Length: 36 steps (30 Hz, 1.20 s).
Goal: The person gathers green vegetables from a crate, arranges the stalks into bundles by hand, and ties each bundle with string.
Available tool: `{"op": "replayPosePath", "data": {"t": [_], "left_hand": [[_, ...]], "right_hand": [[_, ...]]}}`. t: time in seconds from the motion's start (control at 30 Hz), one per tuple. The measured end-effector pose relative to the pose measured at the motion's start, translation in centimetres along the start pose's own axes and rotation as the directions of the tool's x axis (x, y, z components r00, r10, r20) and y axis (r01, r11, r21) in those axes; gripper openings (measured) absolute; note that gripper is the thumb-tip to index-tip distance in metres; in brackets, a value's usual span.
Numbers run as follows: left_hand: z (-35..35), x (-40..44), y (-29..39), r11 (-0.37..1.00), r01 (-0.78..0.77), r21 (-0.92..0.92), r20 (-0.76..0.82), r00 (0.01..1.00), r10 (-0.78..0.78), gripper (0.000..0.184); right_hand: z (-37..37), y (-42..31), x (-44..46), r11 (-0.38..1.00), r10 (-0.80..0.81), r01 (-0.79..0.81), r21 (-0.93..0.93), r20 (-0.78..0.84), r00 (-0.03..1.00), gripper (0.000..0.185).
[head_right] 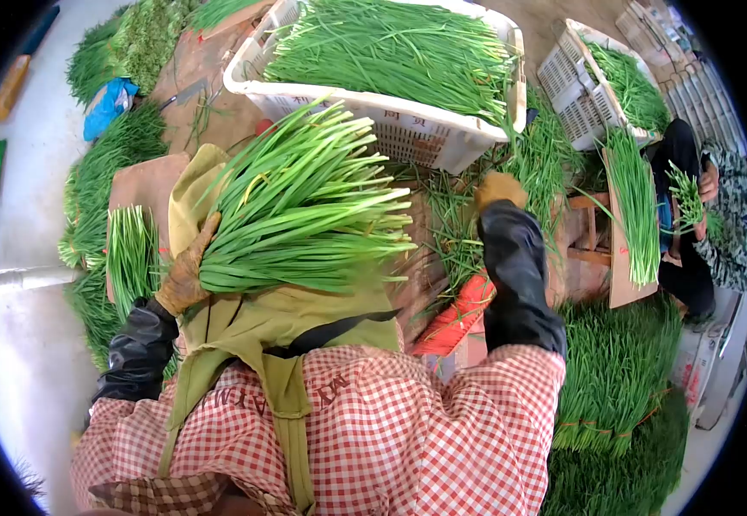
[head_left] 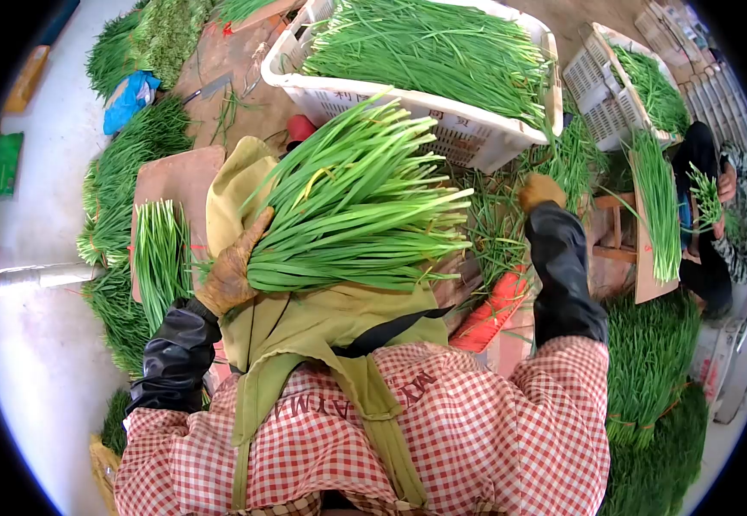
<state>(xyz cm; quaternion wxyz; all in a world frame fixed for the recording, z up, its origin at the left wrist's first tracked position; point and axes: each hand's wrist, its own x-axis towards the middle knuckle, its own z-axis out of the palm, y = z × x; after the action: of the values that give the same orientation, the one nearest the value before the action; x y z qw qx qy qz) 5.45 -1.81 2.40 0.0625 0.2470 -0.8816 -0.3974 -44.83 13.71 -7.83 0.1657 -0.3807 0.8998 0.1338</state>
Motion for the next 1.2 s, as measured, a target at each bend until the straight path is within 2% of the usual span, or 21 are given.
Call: {"op": "replayPosePath", "data": {"t": [0.03,0.1,0.17,0.23,0.3,0.37,0.5,0.53,0.6,0.67,0.73,0.77,0.8,0.83,0.9,0.97,1.0,1.07,1.1,1.17,1.2], "left_hand": [[-0.1,0.0,-0.1,1.000,0.003,-0.002,-0.009,1.000,-0.003,0.091],[-0.1,-0.2,-0.2,0.999,-0.008,0.037,-0.018,1.000,0.009,0.090],[-0.1,-0.1,0.1,0.999,-0.018,0.045,-0.025,0.999,0.019,0.088],[-0.2,-0.2,0.3,0.998,-0.030,0.062,-0.043,0.999,0.033,0.086],[-0.1,-0.4,0.5,0.982,-0.007,0.191,-0.084,0.996,0.024,0.081],[0.1,-0.5,0.6,0.967,-0.015,0.256,-0.152,0.987,0.056,0.081],[0.2,-1.1,0.6,0.957,0.087,0.276,-0.139,0.989,-0.049,0.081],[0.3,-1.2,0.6,0.957,0.113,0.267,-0.140,0.987,-0.077,0.081],[0.4,-1.0,0.6,0.945,0.087,0.315,-0.161,0.986,-0.037,0.080],[0.6,-1.3,0.7,0.931,0.075,0.358,-0.172,0.985,-0.014,0.079],[0.3,-1.2,1.0,0.914,0.147,0.378,-0.114,0.987,-0.111,0.078],[0.3,-1.2,1.0,0.913,0.154,0.377,-0.117,0.986,-0.118,0.078],[0.2,-1.0,0.9,0.932,0.072,0.356,-0.115,0.993,-0.032,0.078],[0.0,-1.0,0.8,0.942,-0.006,0.336,-0.118,0.992,0.048,0.078],[0.2,-1.4,0.2,0.931,0.046,0.363,-0.128,0.992,0.001,0.078],[0.2,-2.0,0.0,0.901,0.132,0.413,-0.099,0.990,-0.099,0.078],[0.1,-2.1,0.3,0.912,0.148,0.383,-0.123,0.986,-0.109,0.078],[0.1,-2.2,0.5,0.916,0.141,0.376,-0.158,0.984,-0.087,0.078],[0.3,-2.3,0.8,0.919,0.122,0.374,-0.187,0.981,-0.054,0.077],[0.6,-2.5,0.7,0.912,0.124,0.391,-0.190,0.980,-0.052,0.076],[0.9,-2.5,0.7,0.898,0.134,0.418,-0.197,0.979,-0.054,0.075]], "right_hand": [[-2.0,-0.7,-1.5,1.000,-0.006,0.006,-0.005,-0.004,1.000,0.039],[-4.6,-2.2,-4.0,0.731,-0.266,0.454,0.510,-0.400,0.877,0.041],[-7.6,-6.6,-6.7,0.531,-0.553,0.780,0.332,-0.561,0.616,0.042],[-6.6,-11.0,-6.3,0.463,-0.672,0.883,0.073,-0.620,0.404,0.034],[-6.3,-13.6,-6.2,0.487,-0.755,0.865,0.120,-0.440,0.486,0.025],[-4.7,-14.1,-6.0,0.423,-0.600,0.899,0.117,-0.707,0.375,0.018],[-0.1,-4.7,0.6,0.886,-0.307,0.430,0.171,-0.478,0.823,0.020],[-1.0,-2.2,1.3,0.991,-0.126,0.132,0.028,-0.155,0.980,0.026],[-4.0,-0.7,0.6,0.969,0.154,-0.125,-0.213,0.122,0.981,0.034],[-6.0,-1.9,-2.8,0.968,-0.251,0.250,-0.031,-0.197,0.948,0.043],[-8.1,-6.1,-3.6,0.765,-0.574,0.611,0.201,-0.216,0.790,0.051],[-7.5,-8.2,-3.1,0.684,-0.632,0.671,0.286,-0.227,0.741,0.055],[-7.5,-10.5,-2.2,0.298,-0.812,0.659,0.690,-0.180,0.555,0.053],[-8.0,-12.0,-1.8,0.387,-0.832,0.503,0.773,0.058,0.551,0.052],[-5.2,-13.9,0.9,0.324,-0.892,0.838,0.439,-0.153,0.425,0.046],[-3.8,-15.6,1.7,0.352,-0.901,0.935,-0.040,-0.284,0.327,0.040],[-3.6,-15.8,2.5,0.308,-0.788,0.819,0.484,-0.353,0.505,0.038],[-2.8,-13.3,4.2,0.474,-0.677,0.841,0.262,-0.503,0.538,0.034],[0.3,-9.9,6.8,0.403,-0.567,0.765,0.503,-0.519,0.639,0.034],[0.0,-5.2,6.2,0.646,-0.372,0.510,0.568,-0.348,0.860,0.037],[2.0,-1.2,7.6,0.884,-0.455,0.466,-0.029,-0.276,0.847,0.038]]}}
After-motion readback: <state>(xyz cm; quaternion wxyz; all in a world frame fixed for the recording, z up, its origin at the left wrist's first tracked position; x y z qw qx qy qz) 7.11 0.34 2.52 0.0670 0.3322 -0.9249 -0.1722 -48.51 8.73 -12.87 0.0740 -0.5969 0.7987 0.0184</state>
